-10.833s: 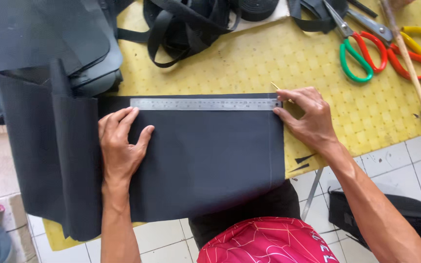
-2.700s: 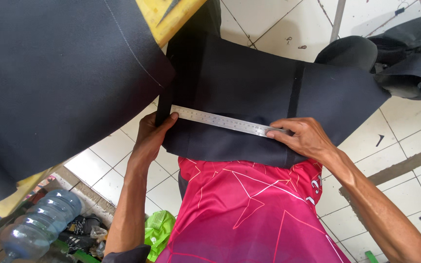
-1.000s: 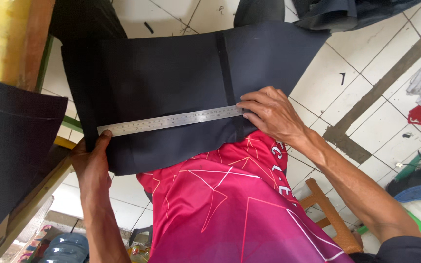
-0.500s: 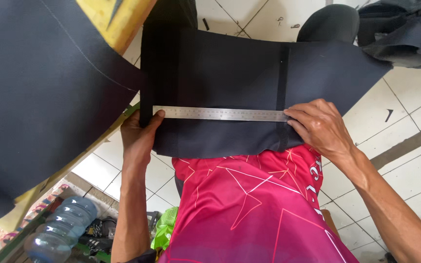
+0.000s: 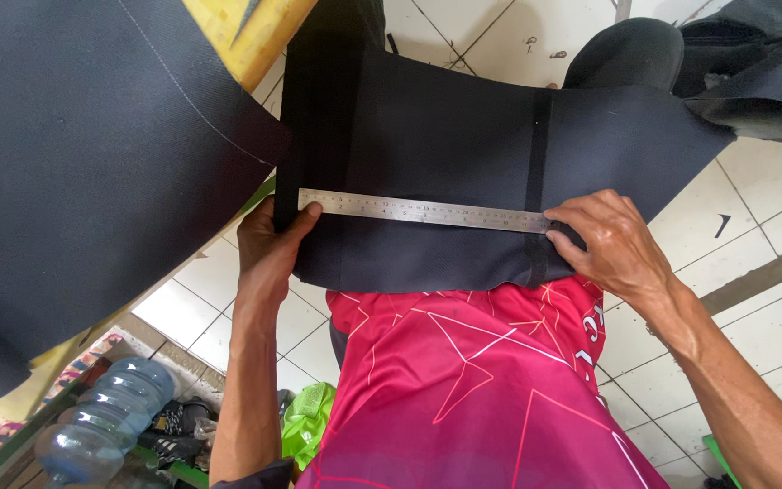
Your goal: The person organizes pieces of black synthetic fabric on a table, uses a metal ruler and a small pointed tool to mark straight lines on the material, and then carries a larger pre-sewn fabric section across the room to check its size against the workspace.
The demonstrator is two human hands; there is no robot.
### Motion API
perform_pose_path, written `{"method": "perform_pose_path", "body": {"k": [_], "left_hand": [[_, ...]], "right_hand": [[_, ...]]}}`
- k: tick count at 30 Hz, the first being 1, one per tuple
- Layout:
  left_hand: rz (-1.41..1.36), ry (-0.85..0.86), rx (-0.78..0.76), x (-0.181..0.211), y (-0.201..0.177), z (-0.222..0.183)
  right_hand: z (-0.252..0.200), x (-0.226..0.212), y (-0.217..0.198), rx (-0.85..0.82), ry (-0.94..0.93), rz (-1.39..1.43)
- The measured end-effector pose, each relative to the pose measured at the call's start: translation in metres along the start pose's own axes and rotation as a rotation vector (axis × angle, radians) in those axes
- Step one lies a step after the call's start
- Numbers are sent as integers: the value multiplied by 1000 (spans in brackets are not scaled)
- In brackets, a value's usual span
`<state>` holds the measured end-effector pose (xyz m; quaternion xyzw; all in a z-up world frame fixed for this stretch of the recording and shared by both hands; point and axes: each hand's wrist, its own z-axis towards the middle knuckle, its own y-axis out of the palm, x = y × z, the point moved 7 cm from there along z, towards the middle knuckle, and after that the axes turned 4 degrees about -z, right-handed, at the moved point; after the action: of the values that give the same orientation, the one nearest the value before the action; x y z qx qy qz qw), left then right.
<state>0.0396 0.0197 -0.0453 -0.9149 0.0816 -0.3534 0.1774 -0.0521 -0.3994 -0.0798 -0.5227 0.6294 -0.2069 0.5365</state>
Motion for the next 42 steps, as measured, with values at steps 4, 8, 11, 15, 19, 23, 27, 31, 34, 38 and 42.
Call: {"method": "perform_pose_path", "body": {"k": [4,8,11,15,19,23,27,31,34,38,42], "left_hand": [[-49,59,-17,-25,-2,15],[-46,-70,10,-20,-4,5],[-118,-70,8,-28,-7,3],[-116,-16,26,-44,-8,10],[-45,-85,74,-26,-8,0],[-63,-79,85,-23,-3,-5],[-29,70,224,-61,-20,12],[3,78,269,-39,-11,-3],[37,94,250,-37,-13,-1],[12,136,247,-41,-15,2],[3,150,245,-58,-22,12]], "right_hand": [[3,-3,-6,19,-112,32],[4,-2,-7,3,-118,40],[4,-3,-7,-3,-125,43],[7,-5,-10,21,-137,47],[7,-5,-10,0,-132,43],[7,-8,-11,30,-127,39],[8,-1,-9,41,-37,51],[3,2,-8,115,-111,72],[-1,7,-2,97,-95,90],[-1,11,0,93,-29,170],[0,11,0,59,-14,147]]}}
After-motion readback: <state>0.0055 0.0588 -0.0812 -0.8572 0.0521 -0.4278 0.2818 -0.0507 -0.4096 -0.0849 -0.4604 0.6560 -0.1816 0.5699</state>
